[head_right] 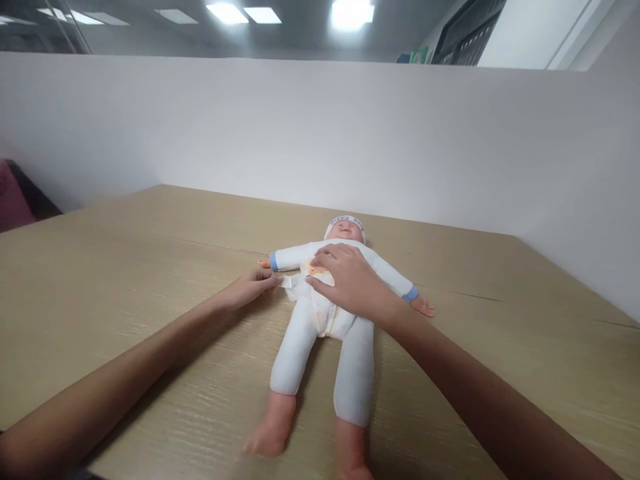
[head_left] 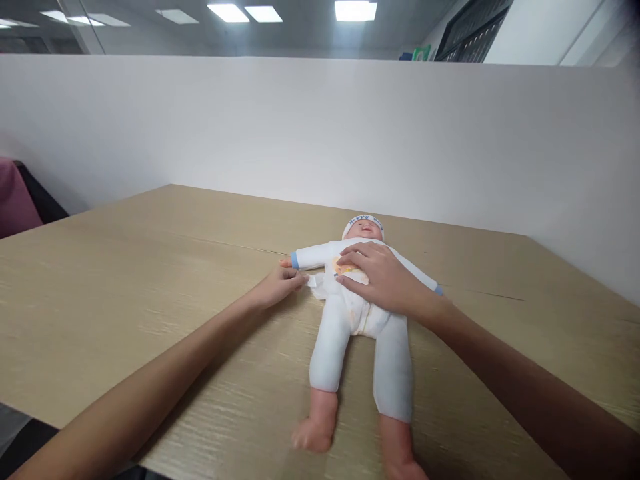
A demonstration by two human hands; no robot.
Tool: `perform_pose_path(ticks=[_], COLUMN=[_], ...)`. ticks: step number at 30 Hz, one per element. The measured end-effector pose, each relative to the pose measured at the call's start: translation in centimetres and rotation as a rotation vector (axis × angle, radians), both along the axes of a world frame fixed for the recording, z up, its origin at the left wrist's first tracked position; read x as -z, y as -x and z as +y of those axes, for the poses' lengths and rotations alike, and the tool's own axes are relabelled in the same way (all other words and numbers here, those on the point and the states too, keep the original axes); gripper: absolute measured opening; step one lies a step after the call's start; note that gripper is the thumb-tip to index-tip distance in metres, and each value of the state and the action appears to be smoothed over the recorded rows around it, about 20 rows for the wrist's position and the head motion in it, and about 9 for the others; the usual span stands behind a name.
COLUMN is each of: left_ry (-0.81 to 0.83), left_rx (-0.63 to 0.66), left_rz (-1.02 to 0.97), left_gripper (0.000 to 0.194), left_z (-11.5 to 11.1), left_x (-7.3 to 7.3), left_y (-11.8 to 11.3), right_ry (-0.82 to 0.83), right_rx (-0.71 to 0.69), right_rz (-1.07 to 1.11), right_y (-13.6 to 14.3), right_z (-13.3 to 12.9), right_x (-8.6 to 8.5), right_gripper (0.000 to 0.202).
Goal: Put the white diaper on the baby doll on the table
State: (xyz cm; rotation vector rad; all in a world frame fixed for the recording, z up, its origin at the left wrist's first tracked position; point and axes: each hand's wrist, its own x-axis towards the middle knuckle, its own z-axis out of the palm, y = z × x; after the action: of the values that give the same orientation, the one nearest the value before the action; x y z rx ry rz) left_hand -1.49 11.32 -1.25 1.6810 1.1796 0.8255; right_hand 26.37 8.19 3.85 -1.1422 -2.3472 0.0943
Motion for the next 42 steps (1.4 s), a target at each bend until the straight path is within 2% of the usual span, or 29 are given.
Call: perform_pose_path(ticks=[3, 7, 10, 12, 15, 17, 19, 22, 25, 28, 31, 37, 42], left_ry=[0.031, 0.015, 0.032, 0.034, 0.012, -0.002, -0.013, -0.018, -0.053, -0.08, -0.063, 0.017, 0.089], left_rx=[0.044, 0.099, 0.146, 0.144, 0.145, 0.177, 0.228, 0.265, 0.204, 0.122, 0.094, 0.122, 0.189], left_rz=[-0.079, -0.129, -0.178, -0.219, -0.262, -0.286, -0.312, -0.337, -0.331, -0.308, -0.266, -0.289, -0.407], left_gripper=[0.049, 0.049, 0.046, 0.046, 0.051, 0.053, 0.049, 0.046, 0.052, 0.061, 0.067, 0.067, 0.054], left_z=[0.4, 0.6, 0.5, 0.5, 0.8, 1.0, 1.3, 1.4, 1.3, 1.3, 1.3, 1.7, 1.9], left_x=[-1.2, -2.8, -3.3, -3.1, -2.5, -1.9, -1.4, -0.7, -0.1, 0.5, 1.0, 0.9, 0.4], left_y=[-1.2, -5.2, -8.1, -9.1, -8.8, -8.1, -7.4, -7.0, -7.1, -7.1, -6.9, -6.8, -6.9], right_ry=[0.04, 0.073, 0.08, 0.102, 0.145, 0.178, 0.197, 0.159, 0.099, 0.055, 0.031, 0.016, 0.011], right_rx=[0.066, 0.096, 0.101, 0.112, 0.126, 0.14, 0.163, 0.183, 0.205, 0.299, 0.372, 0.396, 0.363], right_rz=[0.079, 0.152, 0.182, 0.209, 0.261, 0.303, 0.346, 0.338, 0.295, 0.294, 0.264, 0.243, 0.278], right_y=[0.0, -0.1, 0.0, 0.0, -0.1, -0.3, -0.5, -0.6, -0.5, -0.3, -0.3, 0.2, 0.9], right_z=[1.2, 1.7, 1.7, 1.6, 1.4, 1.1, 1.0, 0.9, 0.8, 0.4, -0.2, -0.3, 0.1], right_x=[0.8, 1.9, 2.2, 2.2, 2.0, 1.8, 1.6, 1.1, 0.9, 0.8, 0.8, 1.4, 1.3], right_gripper=[0.031, 0.035, 0.036, 0.046, 0.062, 0.064, 0.059, 0.04, 0.033, 0.035, 0.037, 0.038, 0.025])
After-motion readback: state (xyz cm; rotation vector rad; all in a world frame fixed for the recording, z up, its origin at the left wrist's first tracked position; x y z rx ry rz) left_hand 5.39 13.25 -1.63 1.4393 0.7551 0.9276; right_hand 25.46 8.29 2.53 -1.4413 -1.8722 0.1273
